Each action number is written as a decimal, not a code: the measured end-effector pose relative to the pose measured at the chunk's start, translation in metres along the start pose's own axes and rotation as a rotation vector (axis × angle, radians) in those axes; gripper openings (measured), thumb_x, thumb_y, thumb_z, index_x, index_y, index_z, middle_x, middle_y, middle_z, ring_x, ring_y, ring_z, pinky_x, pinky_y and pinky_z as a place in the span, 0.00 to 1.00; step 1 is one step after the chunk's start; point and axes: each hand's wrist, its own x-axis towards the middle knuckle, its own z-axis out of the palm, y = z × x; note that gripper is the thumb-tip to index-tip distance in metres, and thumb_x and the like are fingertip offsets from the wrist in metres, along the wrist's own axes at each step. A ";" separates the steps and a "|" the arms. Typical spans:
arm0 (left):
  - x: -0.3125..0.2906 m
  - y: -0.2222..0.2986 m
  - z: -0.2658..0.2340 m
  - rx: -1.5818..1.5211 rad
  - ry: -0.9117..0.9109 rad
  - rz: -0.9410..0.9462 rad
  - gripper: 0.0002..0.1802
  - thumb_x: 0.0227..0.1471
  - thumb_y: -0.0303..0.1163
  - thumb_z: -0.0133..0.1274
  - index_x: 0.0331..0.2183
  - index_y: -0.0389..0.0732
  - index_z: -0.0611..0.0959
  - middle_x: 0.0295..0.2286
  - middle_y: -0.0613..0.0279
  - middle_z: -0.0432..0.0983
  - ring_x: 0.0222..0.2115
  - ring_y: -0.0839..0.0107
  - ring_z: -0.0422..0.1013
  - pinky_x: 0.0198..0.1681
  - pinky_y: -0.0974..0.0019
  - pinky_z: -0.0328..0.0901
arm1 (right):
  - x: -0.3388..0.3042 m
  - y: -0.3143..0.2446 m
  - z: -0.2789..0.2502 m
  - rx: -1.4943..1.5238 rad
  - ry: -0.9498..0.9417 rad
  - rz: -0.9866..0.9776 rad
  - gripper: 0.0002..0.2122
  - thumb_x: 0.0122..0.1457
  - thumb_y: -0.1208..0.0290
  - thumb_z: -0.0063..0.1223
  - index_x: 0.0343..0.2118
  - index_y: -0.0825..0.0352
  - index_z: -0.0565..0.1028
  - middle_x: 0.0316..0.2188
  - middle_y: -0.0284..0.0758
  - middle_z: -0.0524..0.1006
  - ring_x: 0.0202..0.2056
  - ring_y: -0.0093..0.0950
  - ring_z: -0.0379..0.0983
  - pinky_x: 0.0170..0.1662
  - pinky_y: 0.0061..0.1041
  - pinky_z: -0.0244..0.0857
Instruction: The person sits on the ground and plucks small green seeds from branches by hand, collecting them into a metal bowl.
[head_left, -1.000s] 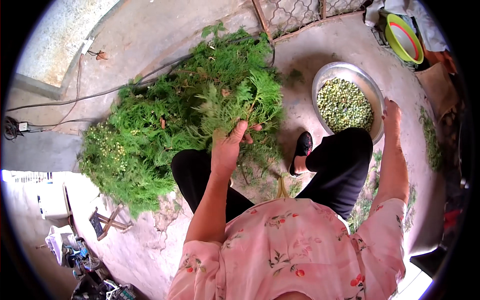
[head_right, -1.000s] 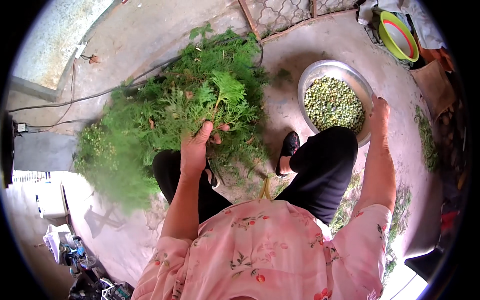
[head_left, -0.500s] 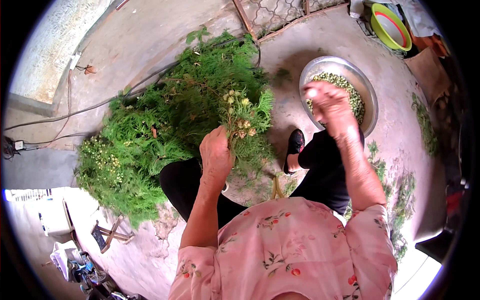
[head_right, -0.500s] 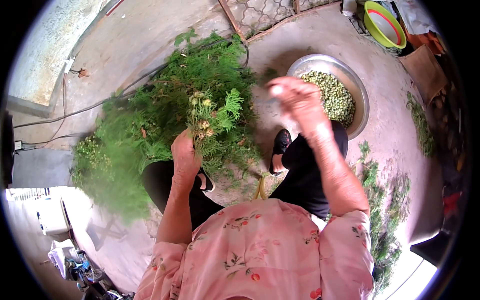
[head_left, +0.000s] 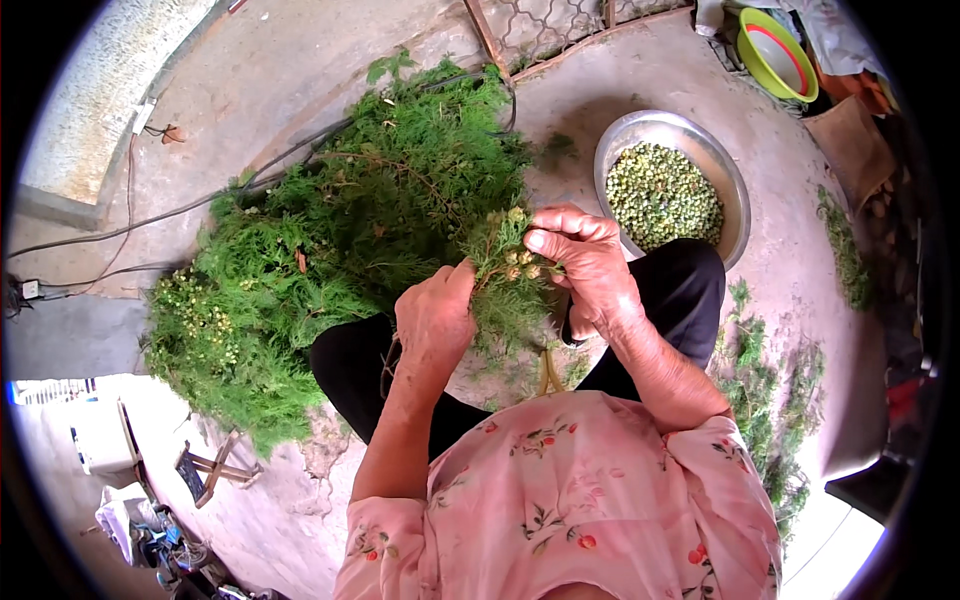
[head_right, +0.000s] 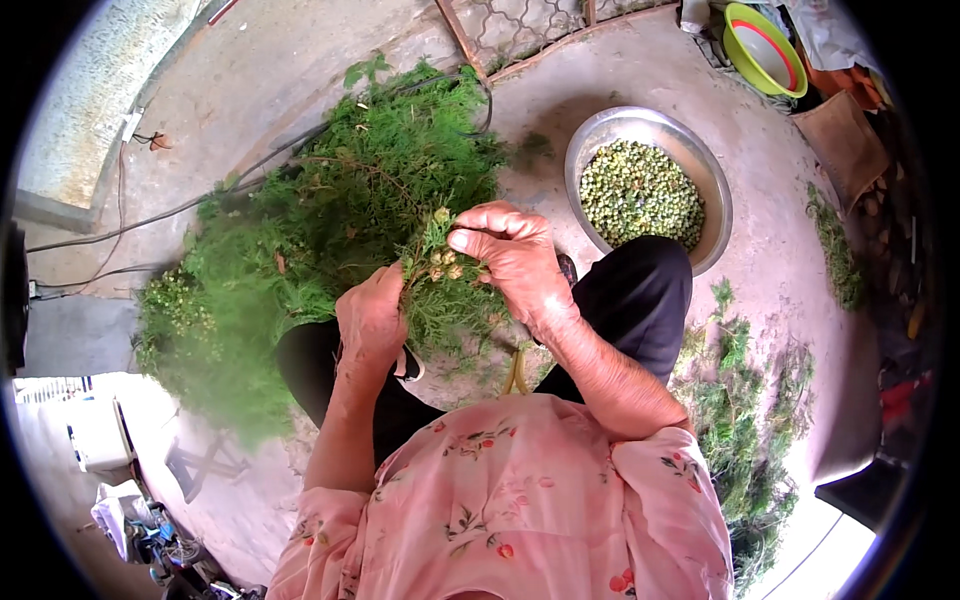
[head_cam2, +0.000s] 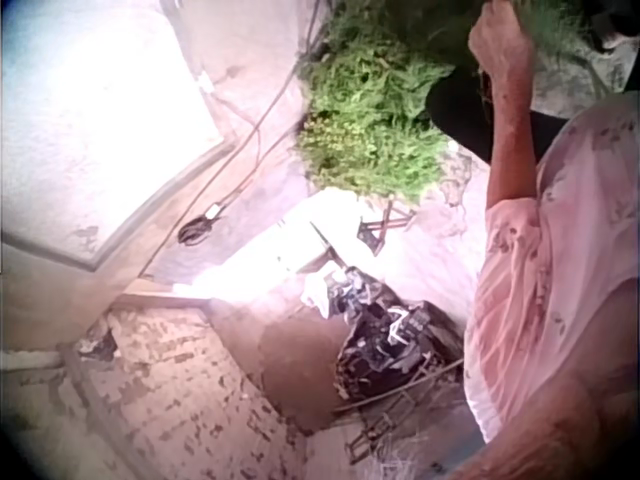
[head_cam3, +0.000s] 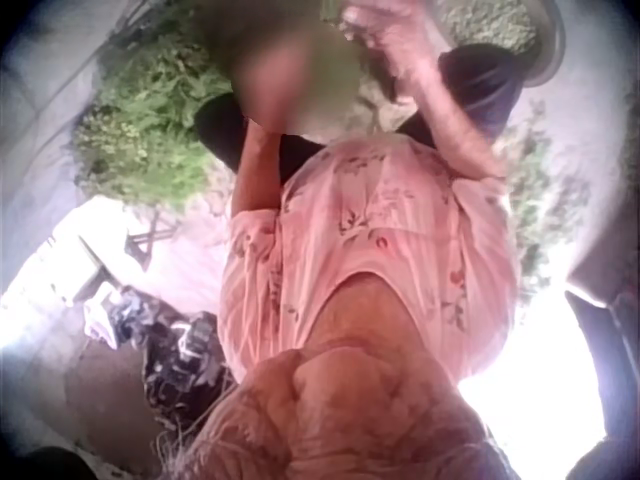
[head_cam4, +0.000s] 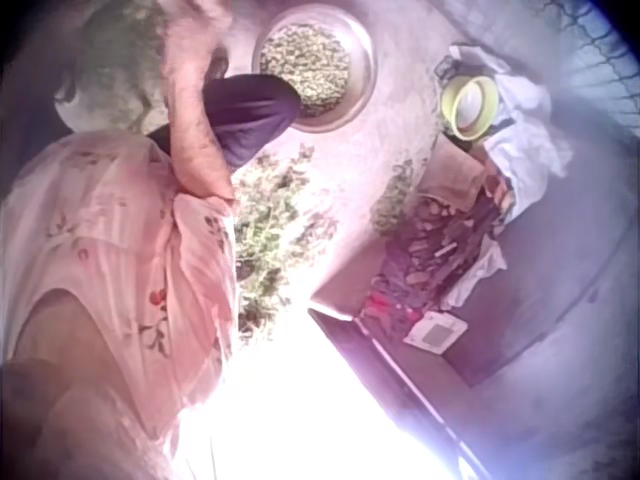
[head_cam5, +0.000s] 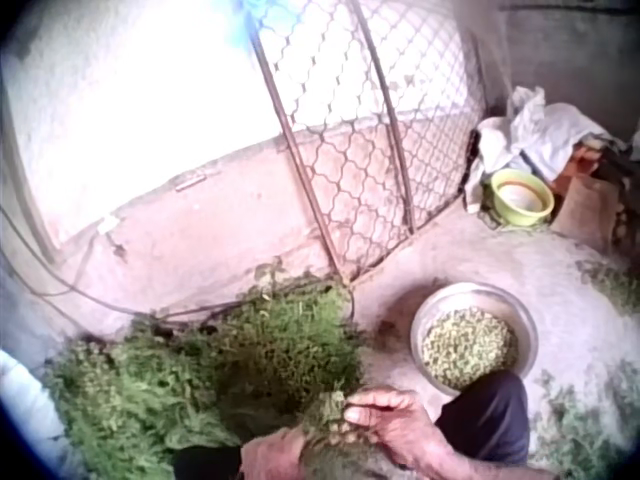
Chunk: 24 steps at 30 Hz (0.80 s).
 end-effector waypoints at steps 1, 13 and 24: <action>-0.002 -0.001 -0.001 -0.001 -0.001 -0.003 0.15 0.32 0.20 0.49 0.31 0.37 0.76 0.20 0.60 0.68 0.20 0.58 0.68 0.21 0.62 0.61 | 0.001 0.000 -0.003 -0.001 -0.001 0.002 0.05 0.49 0.74 0.55 0.29 0.67 0.75 0.21 0.27 0.71 0.18 0.13 0.63 0.16 0.12 0.55; -0.008 -0.007 -0.019 0.391 0.070 0.098 0.16 0.36 0.24 0.47 0.34 0.39 0.77 0.17 0.65 0.64 0.17 0.68 0.64 0.18 0.66 0.57 | 0.000 -0.004 -0.034 0.395 -0.326 0.225 0.06 0.55 0.71 0.47 0.28 0.68 0.72 0.23 0.31 0.69 0.14 0.16 0.57 0.14 0.13 0.47; -0.016 0.000 -0.027 0.482 0.025 0.167 0.16 0.35 0.27 0.47 0.33 0.41 0.77 0.16 0.67 0.63 0.17 0.71 0.64 0.19 0.68 0.57 | -0.022 0.014 -0.001 -0.018 -0.433 0.152 0.08 0.53 0.68 0.52 0.33 0.66 0.71 0.22 0.25 0.68 0.20 0.12 0.59 0.21 0.12 0.53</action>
